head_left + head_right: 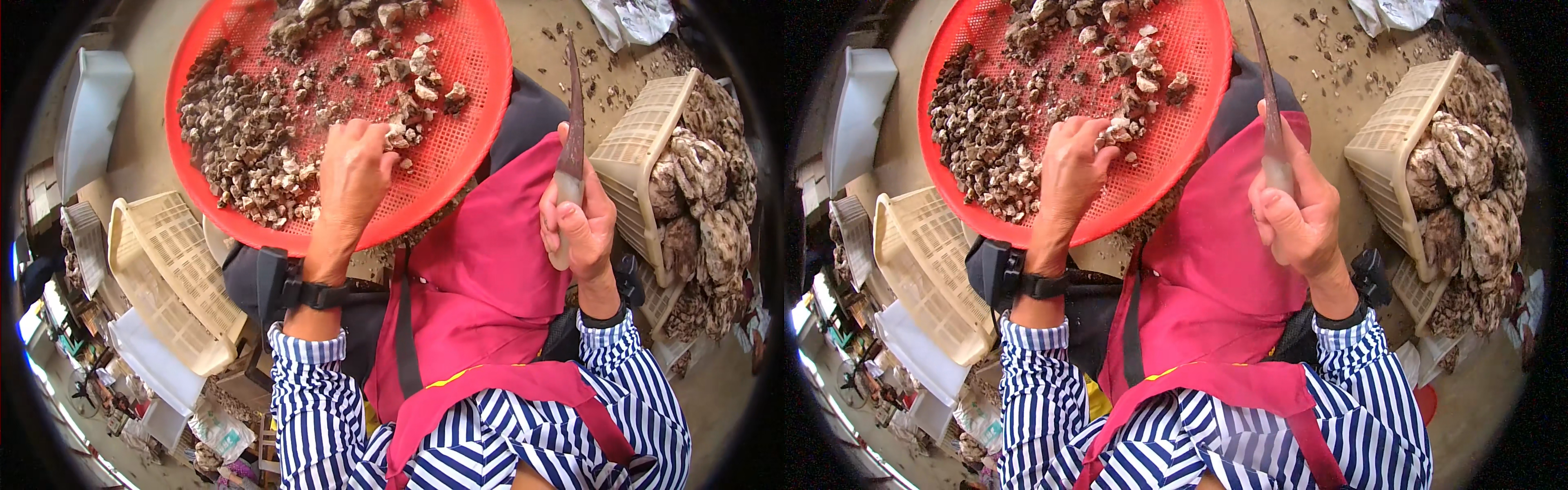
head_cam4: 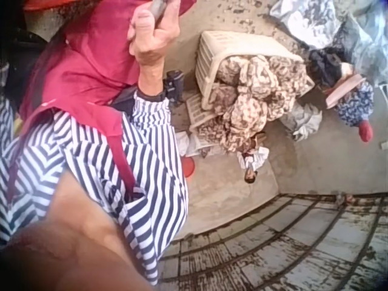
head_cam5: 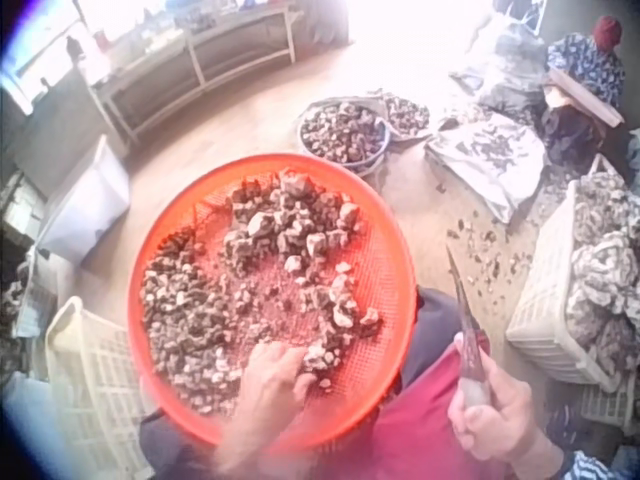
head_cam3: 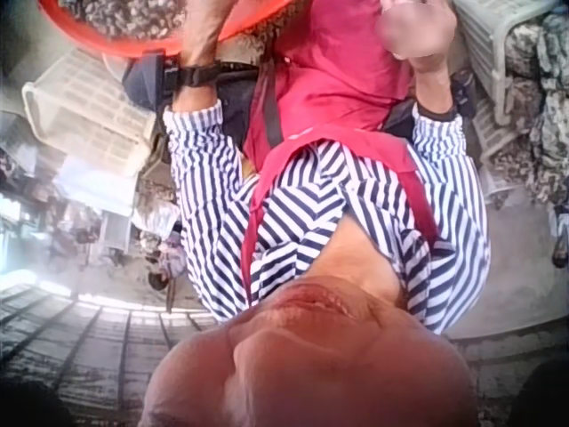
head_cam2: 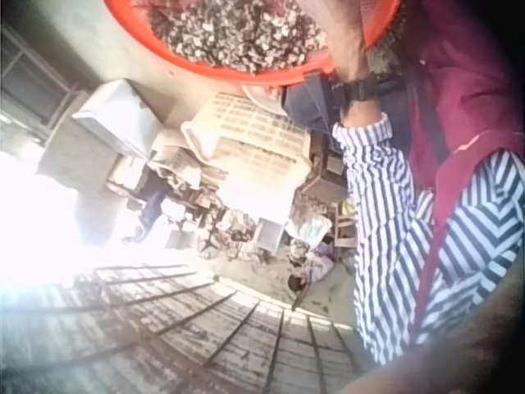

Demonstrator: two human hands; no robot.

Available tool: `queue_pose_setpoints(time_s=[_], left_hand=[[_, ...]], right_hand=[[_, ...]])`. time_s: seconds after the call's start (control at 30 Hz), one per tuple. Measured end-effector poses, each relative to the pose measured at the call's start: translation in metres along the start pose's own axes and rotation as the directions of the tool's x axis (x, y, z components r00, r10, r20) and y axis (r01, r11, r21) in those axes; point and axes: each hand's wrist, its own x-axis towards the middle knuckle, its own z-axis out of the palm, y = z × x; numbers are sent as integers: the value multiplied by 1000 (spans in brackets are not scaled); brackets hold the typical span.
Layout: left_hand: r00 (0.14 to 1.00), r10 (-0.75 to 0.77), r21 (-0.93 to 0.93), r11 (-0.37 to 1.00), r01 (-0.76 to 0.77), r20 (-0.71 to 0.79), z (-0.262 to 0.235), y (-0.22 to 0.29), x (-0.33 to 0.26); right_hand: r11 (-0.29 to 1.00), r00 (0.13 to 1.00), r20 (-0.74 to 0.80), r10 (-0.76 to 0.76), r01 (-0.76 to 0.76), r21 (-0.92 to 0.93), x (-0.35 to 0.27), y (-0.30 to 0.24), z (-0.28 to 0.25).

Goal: Peeling and cutting mushrooms for processing.

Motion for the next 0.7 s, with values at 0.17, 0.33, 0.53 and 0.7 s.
queue_pose_setpoints(time_s=[0.17, 0.33, 0.53, 0.7], left_hand=[[997, -13, 158, 987, 1, 75, 14, -2, 3], [949, -290, -404, 859, 315, 124, -10, 10, -7], [824, -432, -920, -30, 392, 365, -39, 27, -48], [822, -399, -886, -390, 249, 407, -50, 42, -88]], right_hand=[[999, 1000, 2, 3, -3, 39, 0, -1, 2], [1000, 1000, 2, 1, -1, 12, 0, -2, 0], [998, 998, 36, -45, 47, -51, 1, 0, 3], [926, 943, 328, -58, 174, -336, -8, -6, 20]])
